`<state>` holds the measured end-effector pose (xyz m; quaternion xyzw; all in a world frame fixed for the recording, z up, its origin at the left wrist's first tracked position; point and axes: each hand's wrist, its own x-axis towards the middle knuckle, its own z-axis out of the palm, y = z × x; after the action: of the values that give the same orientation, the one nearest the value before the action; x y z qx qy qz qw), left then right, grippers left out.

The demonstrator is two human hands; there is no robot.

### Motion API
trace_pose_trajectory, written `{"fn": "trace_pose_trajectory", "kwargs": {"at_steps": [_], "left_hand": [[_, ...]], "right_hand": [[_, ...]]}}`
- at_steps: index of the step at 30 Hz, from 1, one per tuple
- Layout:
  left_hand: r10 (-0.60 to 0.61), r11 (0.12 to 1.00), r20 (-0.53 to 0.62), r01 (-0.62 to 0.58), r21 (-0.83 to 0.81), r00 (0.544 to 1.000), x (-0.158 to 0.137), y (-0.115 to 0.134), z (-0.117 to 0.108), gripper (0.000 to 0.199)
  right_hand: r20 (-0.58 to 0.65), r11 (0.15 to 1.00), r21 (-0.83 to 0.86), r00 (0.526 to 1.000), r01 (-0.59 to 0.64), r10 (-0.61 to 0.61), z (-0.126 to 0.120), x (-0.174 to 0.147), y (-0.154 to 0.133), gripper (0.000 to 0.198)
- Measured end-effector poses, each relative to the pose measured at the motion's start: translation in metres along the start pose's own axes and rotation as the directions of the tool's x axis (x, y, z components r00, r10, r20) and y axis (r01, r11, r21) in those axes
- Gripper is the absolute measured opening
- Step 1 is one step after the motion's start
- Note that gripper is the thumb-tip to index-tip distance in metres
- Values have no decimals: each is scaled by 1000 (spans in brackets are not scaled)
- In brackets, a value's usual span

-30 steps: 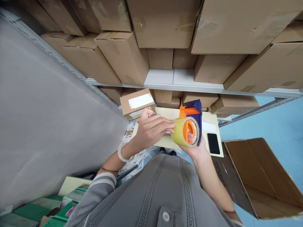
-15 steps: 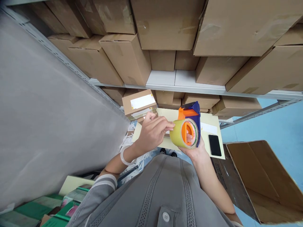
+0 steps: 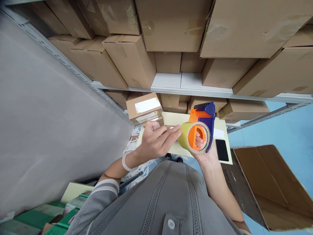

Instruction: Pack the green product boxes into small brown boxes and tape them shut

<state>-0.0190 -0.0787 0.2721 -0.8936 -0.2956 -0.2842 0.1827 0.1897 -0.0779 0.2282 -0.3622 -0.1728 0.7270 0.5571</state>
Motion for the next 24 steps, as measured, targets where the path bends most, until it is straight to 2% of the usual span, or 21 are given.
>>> {"fn": "trace_pose_trajectory", "kwargs": {"at_steps": [5,8,10,13,16,19,22,24], "left_hand": [[85,993,45,-88,78,995,5,-1,-1,17],[167,973,-39,-158,171,985,9,-3,0,19],[179,965,-101,-154,214,979,11,-3,2,21],[99,980,-150,-70,187,984,14,-5,6,22],[0,993,-185,22,113,983,16,-7,8,23],[-97,995,-171,101,16,981,17,-9,7,21],[-187,981,-84,181,-76,979,19,-13,6,20],[-239,966,-36,234,-106,970,20,-15,6,21]], "right_hand": [[-32,978,207,998,-38,45,5,-1,0,29],[-17,952,294,996,-80,89,7,0,-1,33],[-37,932,349,992,-98,119,9,0,-1,34],[-89,923,369,985,-106,148,11,0,-1,35],[-149,946,309,977,-99,151,10,1,1,34],[-192,982,179,977,-59,94,8,1,2,34],[-138,999,-46,990,-6,-1,3,3,3,36],[-37,961,-268,997,60,-73,-3,4,6,38]]}}
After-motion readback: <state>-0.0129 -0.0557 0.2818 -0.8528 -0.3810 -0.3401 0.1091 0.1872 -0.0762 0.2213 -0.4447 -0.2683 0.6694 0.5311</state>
